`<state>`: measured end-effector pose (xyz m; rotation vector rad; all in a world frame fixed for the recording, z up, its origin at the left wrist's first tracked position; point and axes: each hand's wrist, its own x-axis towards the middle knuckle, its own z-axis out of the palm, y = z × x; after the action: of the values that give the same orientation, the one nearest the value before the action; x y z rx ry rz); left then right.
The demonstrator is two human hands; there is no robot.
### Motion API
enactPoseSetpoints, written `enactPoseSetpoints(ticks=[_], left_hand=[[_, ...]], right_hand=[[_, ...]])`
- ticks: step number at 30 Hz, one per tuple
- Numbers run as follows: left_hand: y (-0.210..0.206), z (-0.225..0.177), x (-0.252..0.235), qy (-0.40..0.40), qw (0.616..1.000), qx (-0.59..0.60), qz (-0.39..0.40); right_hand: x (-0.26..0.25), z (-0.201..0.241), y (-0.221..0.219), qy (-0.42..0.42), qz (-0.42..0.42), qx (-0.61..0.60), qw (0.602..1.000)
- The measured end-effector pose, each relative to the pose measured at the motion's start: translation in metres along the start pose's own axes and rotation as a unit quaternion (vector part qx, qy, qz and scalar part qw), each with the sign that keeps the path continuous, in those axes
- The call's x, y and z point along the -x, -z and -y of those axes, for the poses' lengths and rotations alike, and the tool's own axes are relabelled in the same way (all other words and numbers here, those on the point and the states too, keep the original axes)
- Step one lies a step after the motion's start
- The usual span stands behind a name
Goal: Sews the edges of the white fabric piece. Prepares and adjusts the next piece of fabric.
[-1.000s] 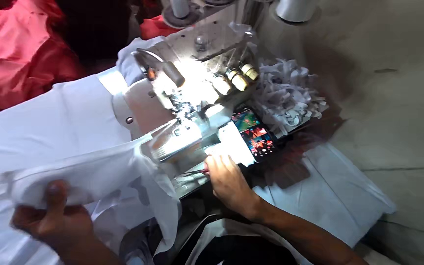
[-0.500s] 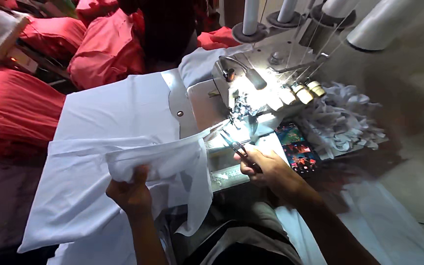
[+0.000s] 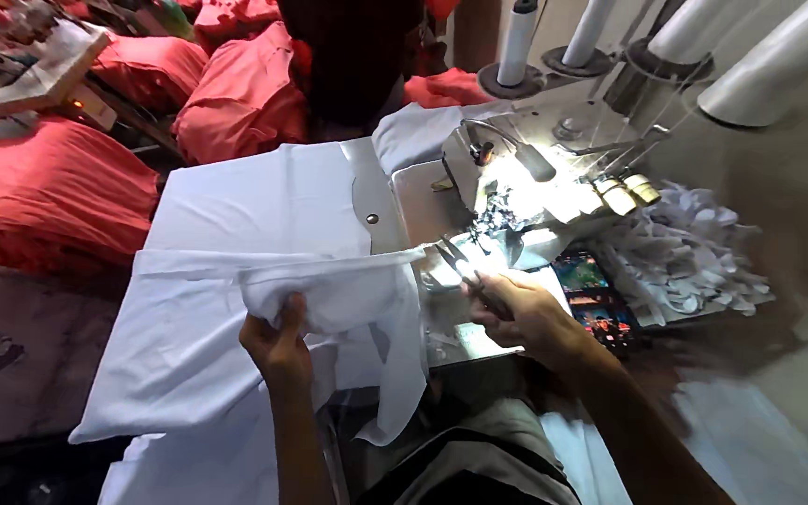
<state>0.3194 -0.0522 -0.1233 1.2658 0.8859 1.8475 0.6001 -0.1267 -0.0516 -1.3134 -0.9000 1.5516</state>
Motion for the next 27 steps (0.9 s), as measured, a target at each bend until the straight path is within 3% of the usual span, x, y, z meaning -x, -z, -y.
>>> enactPoseSetpoints(ticks=[2,5,9,12,15,20,27], left_hand=[[0.003,-0.002,-0.004,0.039,0.999,0.010,-0.006],[0.008,-0.006,-0.009,0.076,0.997,0.012,-0.001],[0.010,-0.013,-0.013,0.083,0.996,0.012,0.004],[0.007,-0.018,-0.015,0.080,0.997,0.013,0.016],[0.002,-0.022,-0.018,0.071,0.997,0.013,0.031],[-0.006,-0.031,-0.031,0.051,0.998,-0.017,0.038],[-0.012,-0.039,-0.055,-0.008,0.994,-0.050,0.096]], right_hand=[[0.006,-0.011,0.008,0.065,0.031,0.097,0.993],[0.012,-0.036,0.026,0.154,0.037,0.300,0.941],[0.026,-0.068,0.035,0.157,-0.048,0.482,0.861],[0.022,-0.094,0.034,0.204,-0.146,0.568,0.784],[0.018,-0.102,0.031,0.201,-0.178,0.622,0.736],[0.017,-0.098,0.027,0.190,-0.208,0.667,0.690],[0.024,-0.081,0.019,0.176,-0.253,0.647,0.697]])
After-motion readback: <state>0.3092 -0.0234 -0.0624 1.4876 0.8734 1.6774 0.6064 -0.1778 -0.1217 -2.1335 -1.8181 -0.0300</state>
